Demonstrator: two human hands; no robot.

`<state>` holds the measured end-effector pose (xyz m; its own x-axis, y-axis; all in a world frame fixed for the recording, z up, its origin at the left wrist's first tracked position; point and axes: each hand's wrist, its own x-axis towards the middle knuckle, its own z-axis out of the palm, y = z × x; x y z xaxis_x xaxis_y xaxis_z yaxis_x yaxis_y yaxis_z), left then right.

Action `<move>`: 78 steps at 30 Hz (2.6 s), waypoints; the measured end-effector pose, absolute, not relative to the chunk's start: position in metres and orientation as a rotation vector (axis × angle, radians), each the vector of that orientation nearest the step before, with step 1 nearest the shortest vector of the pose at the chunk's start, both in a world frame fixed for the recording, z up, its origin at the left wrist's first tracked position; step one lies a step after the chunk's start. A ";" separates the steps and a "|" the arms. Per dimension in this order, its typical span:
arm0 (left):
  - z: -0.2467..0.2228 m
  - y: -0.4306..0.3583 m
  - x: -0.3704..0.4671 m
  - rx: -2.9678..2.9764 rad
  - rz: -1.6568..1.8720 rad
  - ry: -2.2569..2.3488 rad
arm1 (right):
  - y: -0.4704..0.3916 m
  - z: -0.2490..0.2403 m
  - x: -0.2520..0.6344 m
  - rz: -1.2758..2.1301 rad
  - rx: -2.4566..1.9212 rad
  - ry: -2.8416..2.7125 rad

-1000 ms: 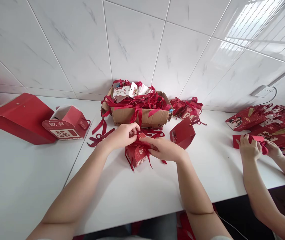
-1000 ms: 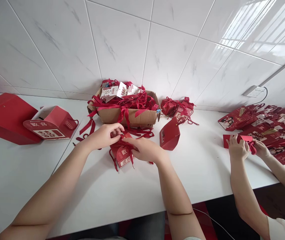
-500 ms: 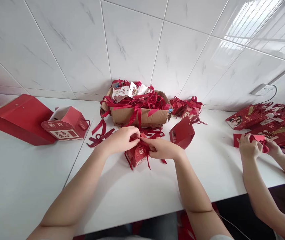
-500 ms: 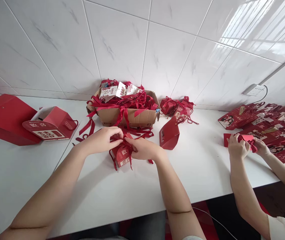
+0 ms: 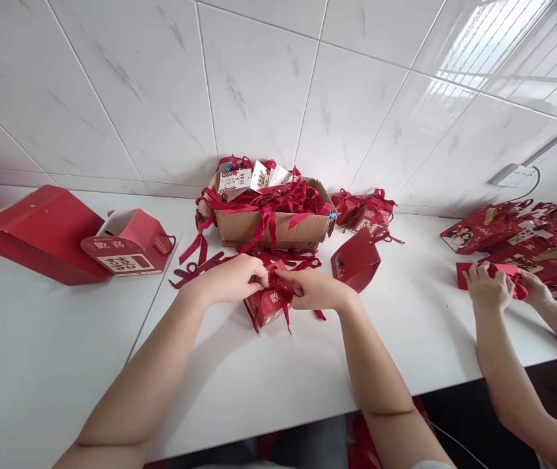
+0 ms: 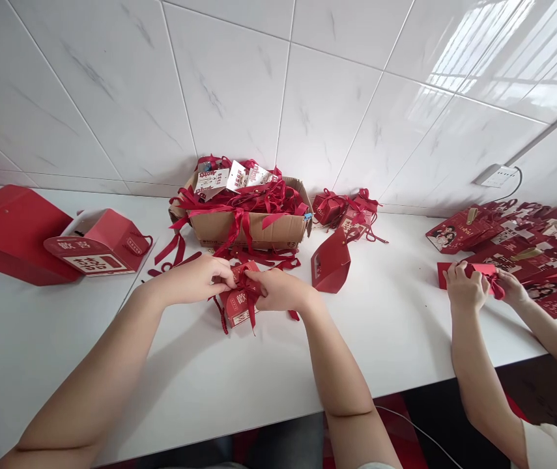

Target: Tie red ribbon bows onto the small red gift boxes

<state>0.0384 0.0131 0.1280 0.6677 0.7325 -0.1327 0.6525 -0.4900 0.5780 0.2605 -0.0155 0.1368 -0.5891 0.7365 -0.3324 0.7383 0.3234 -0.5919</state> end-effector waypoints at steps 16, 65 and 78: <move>0.142 -0.013 0.071 2.466 0.225 1.326 | -0.017 0.140 0.268 -1.088 1.381 2.791; 0.132 0.007 0.067 2.168 0.399 1.424 | -0.043 0.146 0.259 -0.685 1.526 2.639; 0.117 0.017 0.070 2.164 0.625 1.345 | -0.043 0.144 0.258 -0.504 1.391 2.608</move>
